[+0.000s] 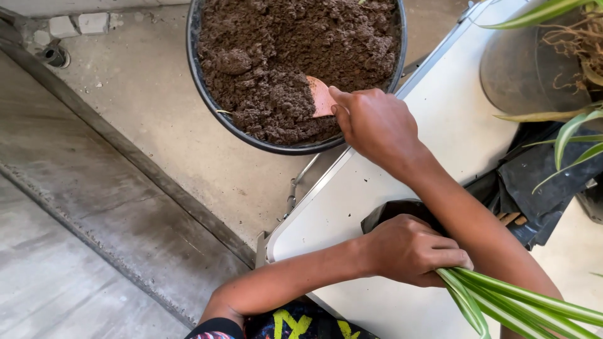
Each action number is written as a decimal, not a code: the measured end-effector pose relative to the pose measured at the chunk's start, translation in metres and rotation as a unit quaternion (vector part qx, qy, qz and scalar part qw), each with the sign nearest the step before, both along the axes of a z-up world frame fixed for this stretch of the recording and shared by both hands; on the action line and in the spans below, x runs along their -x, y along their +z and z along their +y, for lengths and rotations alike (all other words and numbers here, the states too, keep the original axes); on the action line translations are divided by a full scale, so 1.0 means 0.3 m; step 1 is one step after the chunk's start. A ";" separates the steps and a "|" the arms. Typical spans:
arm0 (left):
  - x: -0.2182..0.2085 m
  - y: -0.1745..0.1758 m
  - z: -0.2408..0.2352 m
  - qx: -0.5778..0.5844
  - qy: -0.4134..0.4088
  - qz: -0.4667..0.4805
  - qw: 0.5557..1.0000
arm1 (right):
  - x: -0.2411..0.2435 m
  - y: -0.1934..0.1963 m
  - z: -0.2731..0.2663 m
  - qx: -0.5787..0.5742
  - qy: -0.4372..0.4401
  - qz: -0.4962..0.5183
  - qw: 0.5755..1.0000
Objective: Planting a spider plant into a small plastic nursery bag using soil and a small scoop.
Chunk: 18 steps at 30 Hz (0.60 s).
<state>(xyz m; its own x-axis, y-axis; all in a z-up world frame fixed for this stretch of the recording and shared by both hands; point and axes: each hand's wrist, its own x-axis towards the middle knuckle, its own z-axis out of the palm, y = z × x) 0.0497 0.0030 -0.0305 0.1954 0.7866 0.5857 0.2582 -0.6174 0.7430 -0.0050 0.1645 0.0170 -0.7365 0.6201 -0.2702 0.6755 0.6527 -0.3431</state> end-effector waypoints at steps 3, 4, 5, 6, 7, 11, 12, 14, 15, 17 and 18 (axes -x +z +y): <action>0.001 -0.012 0.002 -0.014 -0.002 0.003 1.000 | -0.015 0.040 0.021 0.057 -0.039 0.008 0.998; 0.000 -0.022 0.000 -0.022 -0.006 0.015 1.000 | -0.018 0.059 0.026 0.106 -0.072 0.018 0.992; 0.004 -0.009 0.000 -0.021 -0.010 0.012 1.000 | -0.041 0.070 0.030 0.107 -0.076 0.016 0.991; 0.008 0.004 -0.001 -0.011 -0.010 0.002 1.000 | -0.064 0.083 0.032 0.101 -0.071 0.060 0.991; 0.013 0.018 -0.001 -0.002 -0.010 -0.006 1.000 | -0.087 0.097 0.035 0.093 -0.068 0.105 0.988; -0.003 0.051 -0.023 0.017 -0.017 -0.022 0.999 | -0.209 0.123 0.051 0.050 -0.047 0.177 0.982; -0.003 0.071 -0.028 0.019 -0.004 -0.014 1.000 | -0.242 0.126 0.051 0.032 -0.043 0.186 0.981; -0.004 0.114 -0.045 0.023 0.002 -0.009 1.000 | -0.306 0.144 0.029 0.015 -0.045 0.191 0.980; -0.008 0.133 -0.052 0.028 -0.004 -0.016 0.999 | -0.339 0.160 0.013 0.021 -0.049 0.199 0.979; -0.023 0.166 -0.062 0.036 -0.019 -0.031 0.999 | -0.413 0.192 -0.028 0.027 -0.062 0.199 0.978; -0.034 0.178 -0.066 0.018 0.007 -0.008 1.000 | -0.452 0.207 -0.054 0.028 -0.070 0.187 0.979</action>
